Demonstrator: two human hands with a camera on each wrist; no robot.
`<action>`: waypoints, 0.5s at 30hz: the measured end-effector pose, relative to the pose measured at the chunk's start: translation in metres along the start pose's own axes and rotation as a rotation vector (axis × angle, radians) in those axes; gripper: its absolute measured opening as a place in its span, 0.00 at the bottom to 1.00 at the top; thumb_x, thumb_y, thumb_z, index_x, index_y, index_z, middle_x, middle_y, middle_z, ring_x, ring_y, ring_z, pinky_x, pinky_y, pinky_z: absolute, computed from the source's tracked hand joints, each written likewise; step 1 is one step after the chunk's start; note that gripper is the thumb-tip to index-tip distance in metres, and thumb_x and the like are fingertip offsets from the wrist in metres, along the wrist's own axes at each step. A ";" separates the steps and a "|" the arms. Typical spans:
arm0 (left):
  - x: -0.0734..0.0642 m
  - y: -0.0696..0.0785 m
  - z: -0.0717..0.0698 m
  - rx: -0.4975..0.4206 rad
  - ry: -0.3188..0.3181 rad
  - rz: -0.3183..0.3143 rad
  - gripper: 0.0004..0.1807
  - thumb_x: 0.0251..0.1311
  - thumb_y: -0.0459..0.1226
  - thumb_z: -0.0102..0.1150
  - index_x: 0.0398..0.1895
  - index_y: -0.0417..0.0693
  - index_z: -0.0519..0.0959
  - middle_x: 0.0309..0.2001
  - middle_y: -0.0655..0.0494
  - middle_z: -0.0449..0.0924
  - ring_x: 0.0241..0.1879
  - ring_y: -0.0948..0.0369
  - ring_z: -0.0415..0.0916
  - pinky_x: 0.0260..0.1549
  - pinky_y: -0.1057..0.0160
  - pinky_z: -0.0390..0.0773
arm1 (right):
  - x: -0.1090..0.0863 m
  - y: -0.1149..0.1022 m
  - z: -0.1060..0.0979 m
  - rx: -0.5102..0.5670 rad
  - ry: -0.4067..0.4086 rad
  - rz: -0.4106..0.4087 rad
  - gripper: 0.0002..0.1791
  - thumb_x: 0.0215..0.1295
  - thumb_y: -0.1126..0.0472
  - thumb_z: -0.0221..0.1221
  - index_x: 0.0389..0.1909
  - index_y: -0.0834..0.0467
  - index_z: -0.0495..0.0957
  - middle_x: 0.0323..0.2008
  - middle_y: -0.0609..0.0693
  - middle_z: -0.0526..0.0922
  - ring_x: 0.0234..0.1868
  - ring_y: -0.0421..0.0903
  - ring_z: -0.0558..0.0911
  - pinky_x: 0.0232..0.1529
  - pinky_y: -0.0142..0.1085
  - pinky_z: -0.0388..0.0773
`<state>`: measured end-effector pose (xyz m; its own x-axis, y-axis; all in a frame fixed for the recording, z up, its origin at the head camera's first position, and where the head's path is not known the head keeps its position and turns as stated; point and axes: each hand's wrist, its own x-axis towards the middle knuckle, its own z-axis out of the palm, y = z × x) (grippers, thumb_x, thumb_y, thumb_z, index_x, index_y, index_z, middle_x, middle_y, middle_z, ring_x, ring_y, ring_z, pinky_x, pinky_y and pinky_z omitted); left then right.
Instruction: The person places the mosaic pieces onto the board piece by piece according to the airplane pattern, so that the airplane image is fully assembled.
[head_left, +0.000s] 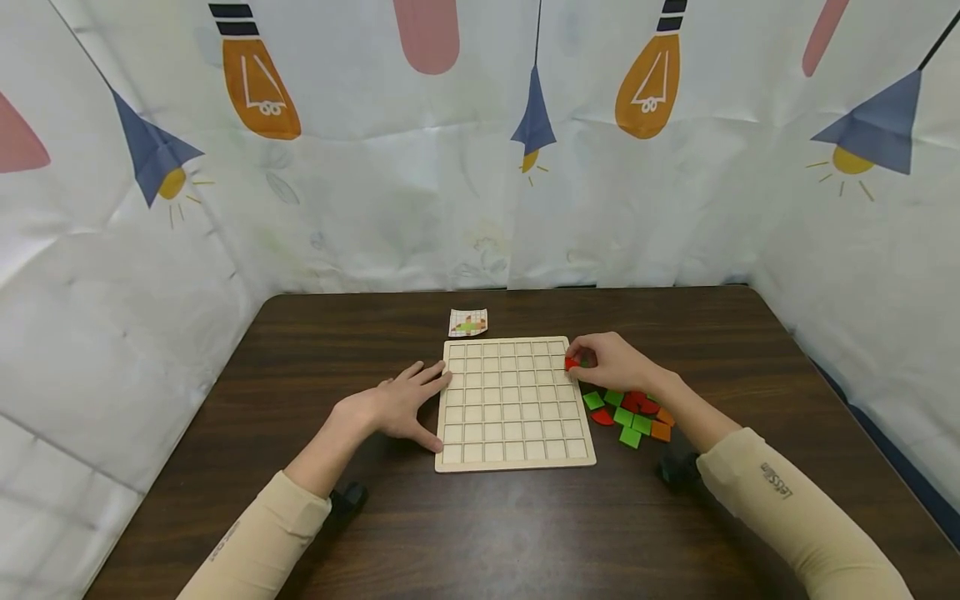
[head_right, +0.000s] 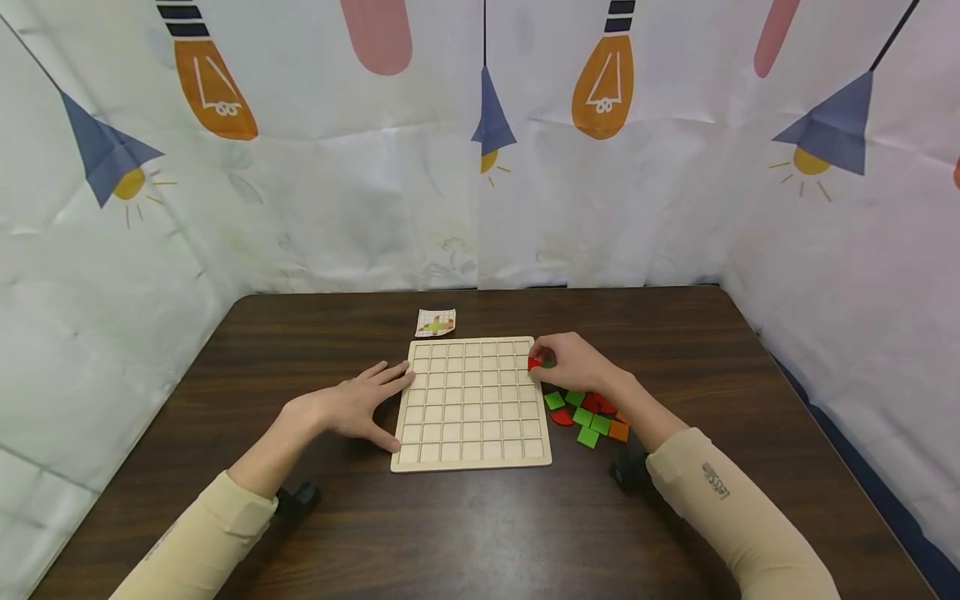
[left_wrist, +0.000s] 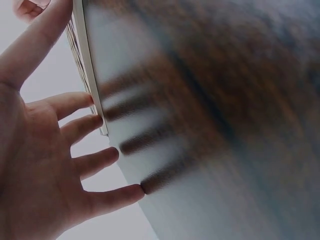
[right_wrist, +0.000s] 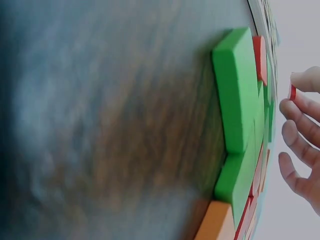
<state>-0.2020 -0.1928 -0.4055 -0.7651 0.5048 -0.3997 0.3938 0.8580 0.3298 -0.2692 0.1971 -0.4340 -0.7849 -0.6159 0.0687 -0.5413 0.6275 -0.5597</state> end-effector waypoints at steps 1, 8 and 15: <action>0.000 0.000 0.000 0.002 0.000 -0.001 0.63 0.53 0.62 0.74 0.84 0.48 0.50 0.83 0.47 0.39 0.80 0.39 0.35 0.67 0.26 0.48 | 0.000 -0.001 0.001 0.002 -0.004 -0.009 0.11 0.68 0.59 0.67 0.48 0.58 0.83 0.36 0.43 0.82 0.28 0.43 0.75 0.34 0.39 0.76; 0.001 0.000 0.000 0.003 -0.004 -0.003 0.63 0.53 0.62 0.74 0.84 0.49 0.50 0.83 0.47 0.39 0.80 0.39 0.35 0.67 0.26 0.49 | 0.002 -0.007 0.005 -0.018 -0.020 -0.055 0.10 0.68 0.60 0.68 0.47 0.57 0.84 0.36 0.41 0.82 0.31 0.42 0.74 0.35 0.39 0.75; 0.001 0.000 0.000 0.003 -0.009 -0.003 0.63 0.53 0.62 0.73 0.84 0.49 0.49 0.83 0.46 0.39 0.80 0.39 0.35 0.67 0.26 0.49 | 0.003 -0.010 0.008 -0.040 -0.039 -0.064 0.10 0.68 0.61 0.68 0.47 0.58 0.85 0.37 0.43 0.81 0.34 0.45 0.76 0.39 0.40 0.76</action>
<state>-0.2027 -0.1926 -0.4059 -0.7616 0.5031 -0.4085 0.3929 0.8597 0.3264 -0.2639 0.1850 -0.4348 -0.7365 -0.6727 0.0708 -0.6021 0.6043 -0.5218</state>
